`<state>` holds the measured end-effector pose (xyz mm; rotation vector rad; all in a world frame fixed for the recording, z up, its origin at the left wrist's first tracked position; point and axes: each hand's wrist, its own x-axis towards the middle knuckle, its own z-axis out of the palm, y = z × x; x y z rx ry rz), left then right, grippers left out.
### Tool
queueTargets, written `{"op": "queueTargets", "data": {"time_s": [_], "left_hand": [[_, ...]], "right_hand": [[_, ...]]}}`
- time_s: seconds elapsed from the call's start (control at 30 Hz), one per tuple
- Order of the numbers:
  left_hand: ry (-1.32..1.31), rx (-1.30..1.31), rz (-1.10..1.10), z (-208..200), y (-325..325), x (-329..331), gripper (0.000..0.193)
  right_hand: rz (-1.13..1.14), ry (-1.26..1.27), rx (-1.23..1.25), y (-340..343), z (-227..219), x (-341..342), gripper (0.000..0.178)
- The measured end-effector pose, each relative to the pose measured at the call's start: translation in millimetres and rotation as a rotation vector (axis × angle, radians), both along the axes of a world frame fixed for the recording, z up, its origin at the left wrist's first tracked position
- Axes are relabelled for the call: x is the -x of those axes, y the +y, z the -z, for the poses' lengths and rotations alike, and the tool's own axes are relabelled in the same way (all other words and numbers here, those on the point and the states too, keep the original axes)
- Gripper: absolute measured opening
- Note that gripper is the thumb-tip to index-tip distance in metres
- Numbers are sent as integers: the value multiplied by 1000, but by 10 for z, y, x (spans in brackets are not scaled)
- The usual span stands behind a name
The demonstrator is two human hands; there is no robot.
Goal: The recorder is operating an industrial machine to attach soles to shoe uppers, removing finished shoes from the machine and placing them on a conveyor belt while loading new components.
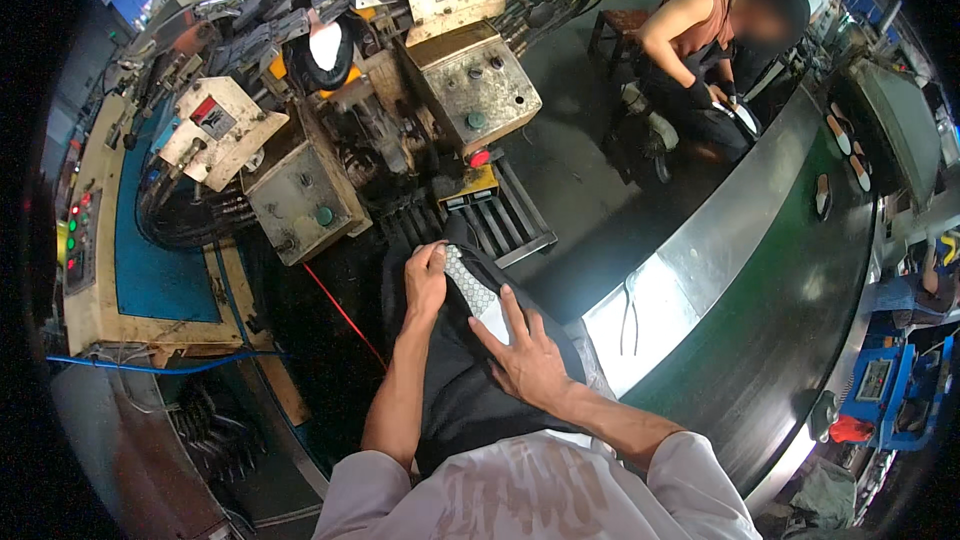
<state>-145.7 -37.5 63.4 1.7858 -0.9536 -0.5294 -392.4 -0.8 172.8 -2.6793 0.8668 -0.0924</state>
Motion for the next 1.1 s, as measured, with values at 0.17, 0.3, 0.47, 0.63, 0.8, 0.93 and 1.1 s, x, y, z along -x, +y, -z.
{"op": "queueTargets", "data": {"time_s": [0.17, 0.3, 0.47, 0.63, 0.8, 0.93, 1.1], "left_hand": [[-81, 42, -28, -135, -25, 125, 24], [-168, 93, -40, -121, 30, 120, 26], [753, -8, -68, -176, 28, -29, 33], [1075, 113, -116, -118, 73, -71, 17], [587, 6, -173, -193, -42, 122, 19], [682, -133, -66, -480, -294, -410, 17], [618, 338, -230, -1263, -1099, -1738, 49]], "right_hand": [[63, -75, -41, 90, 208, 26, 83], [29, -96, -15, 34, 258, 63, 82], [2, -205, -42, -79, 304, 150, 76], [-46, -245, -73, -47, 381, 163, 70], [-12, -300, -143, -156, 365, 172, 63], [89, -360, -232, -399, 143, 216, 59], [174, -455, -63, -936, -234, 2, 63]]}}
